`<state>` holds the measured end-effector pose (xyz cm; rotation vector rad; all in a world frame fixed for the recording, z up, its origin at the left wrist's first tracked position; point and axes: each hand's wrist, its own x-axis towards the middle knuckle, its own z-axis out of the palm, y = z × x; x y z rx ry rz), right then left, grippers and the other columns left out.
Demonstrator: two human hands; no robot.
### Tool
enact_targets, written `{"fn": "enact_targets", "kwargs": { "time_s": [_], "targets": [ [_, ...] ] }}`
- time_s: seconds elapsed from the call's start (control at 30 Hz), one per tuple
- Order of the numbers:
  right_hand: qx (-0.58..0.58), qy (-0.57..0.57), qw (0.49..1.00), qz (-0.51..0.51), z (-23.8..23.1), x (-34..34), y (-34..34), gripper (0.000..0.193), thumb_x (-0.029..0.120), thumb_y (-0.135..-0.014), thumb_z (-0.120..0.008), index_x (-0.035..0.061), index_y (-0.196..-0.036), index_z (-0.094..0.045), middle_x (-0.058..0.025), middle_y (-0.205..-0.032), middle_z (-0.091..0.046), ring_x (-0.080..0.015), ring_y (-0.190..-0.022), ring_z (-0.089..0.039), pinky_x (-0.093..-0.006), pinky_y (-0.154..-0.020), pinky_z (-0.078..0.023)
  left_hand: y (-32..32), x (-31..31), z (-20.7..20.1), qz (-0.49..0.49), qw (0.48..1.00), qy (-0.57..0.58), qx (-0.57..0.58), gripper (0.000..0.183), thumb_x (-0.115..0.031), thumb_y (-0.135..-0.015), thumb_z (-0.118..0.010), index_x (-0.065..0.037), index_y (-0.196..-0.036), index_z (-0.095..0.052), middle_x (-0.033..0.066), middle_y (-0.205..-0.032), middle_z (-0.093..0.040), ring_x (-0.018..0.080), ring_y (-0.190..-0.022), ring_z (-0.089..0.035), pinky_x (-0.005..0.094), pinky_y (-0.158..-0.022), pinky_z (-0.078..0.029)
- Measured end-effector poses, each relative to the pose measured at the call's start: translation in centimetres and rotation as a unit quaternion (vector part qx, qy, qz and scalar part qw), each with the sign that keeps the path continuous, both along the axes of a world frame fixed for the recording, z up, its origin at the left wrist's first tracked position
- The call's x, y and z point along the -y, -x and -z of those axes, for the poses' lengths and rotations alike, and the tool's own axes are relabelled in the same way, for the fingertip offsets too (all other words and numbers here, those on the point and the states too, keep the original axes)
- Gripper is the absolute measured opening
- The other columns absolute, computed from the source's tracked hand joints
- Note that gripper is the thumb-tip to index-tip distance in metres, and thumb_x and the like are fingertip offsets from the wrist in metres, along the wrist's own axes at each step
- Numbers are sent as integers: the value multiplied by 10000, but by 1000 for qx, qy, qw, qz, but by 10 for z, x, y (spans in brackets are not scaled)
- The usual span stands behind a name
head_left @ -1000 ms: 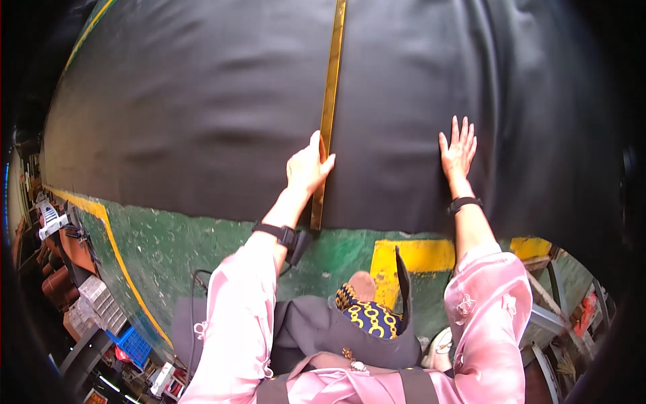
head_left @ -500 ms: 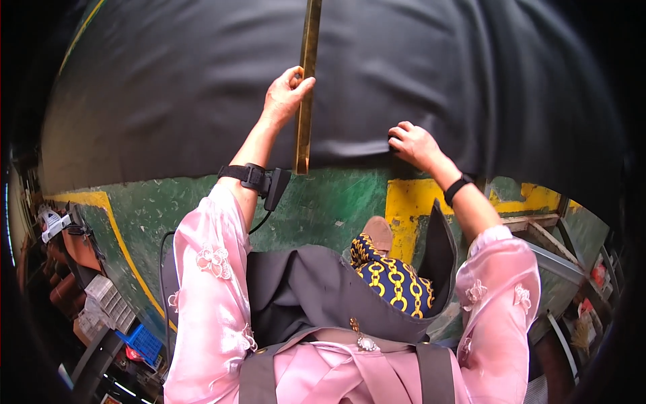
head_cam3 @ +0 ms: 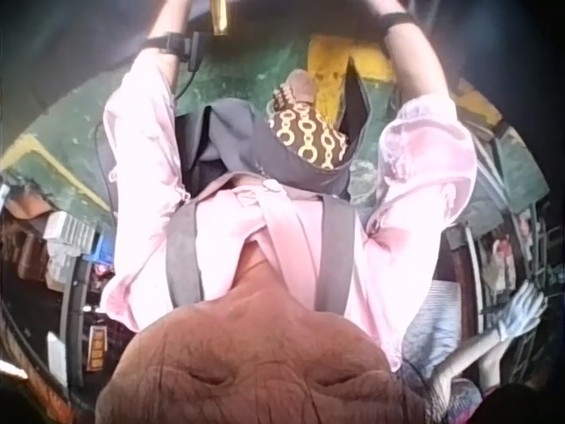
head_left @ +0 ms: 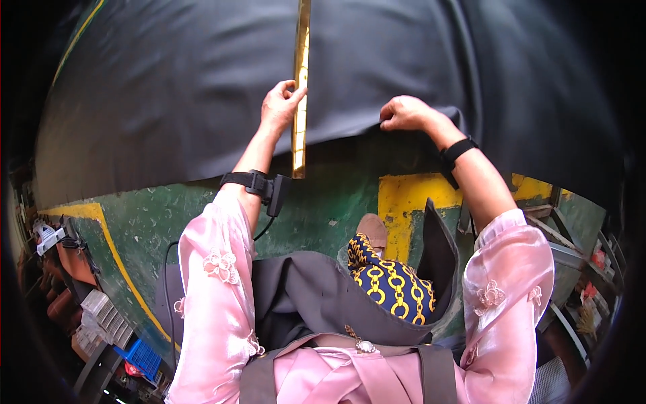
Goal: Measuring and cutting a long roll of black synthetic material on a factory floor.
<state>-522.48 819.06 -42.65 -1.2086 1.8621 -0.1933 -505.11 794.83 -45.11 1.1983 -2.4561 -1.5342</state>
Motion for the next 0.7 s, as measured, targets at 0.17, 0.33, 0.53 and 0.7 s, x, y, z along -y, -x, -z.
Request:
{"fn": "enact_targets", "kwargs": {
  "time_s": [0.17,0.33,0.53,0.7],
  "targets": [
    [-3,13,1000,-3,19,-24,-29,247,296,-706,-677,125,-885,-686,-82,-850,-680,-247,-829,-647,-351,-745,-502,16,-38,18,4,1000,16,14,490,-425,-761,-667,-80,-1100,-586,31,-749,-627,151,-730,-620,304,-700,-477],
    [-71,4,996,-49,35,-53,-41,214,279,-705,-663,167,-884,-697,-16,-850,-679,-222,-887,-587,-334,-826,-482,27,-64,33,4,999,18,46,504,-398,-776,-658,-99,-1162,-533,66,-826,-643,234,-813,-629,362,-746,-481],
    [-102,85,986,97,35,-47,-49,185,260,-721,-638,141,-849,-699,-22,-798,-683,-225,-814,-625,-364,-748,-485,24,-81,33,124,975,182,40,778,-328,-756,-689,-153,-1391,-274,153,-895,-652,338,-830,-632,417,-718,-494],
    [-21,95,964,248,57,-28,-49,193,217,-773,-628,117,-932,-668,-65,-866,-684,-214,-829,-654,-330,-749,-516,18,-95,55,123,974,185,33,817,-342,-771,-659,-158,-1427,-207,142,-910,-645,344,-749,-637,421,-661,-527]
  ]
}}
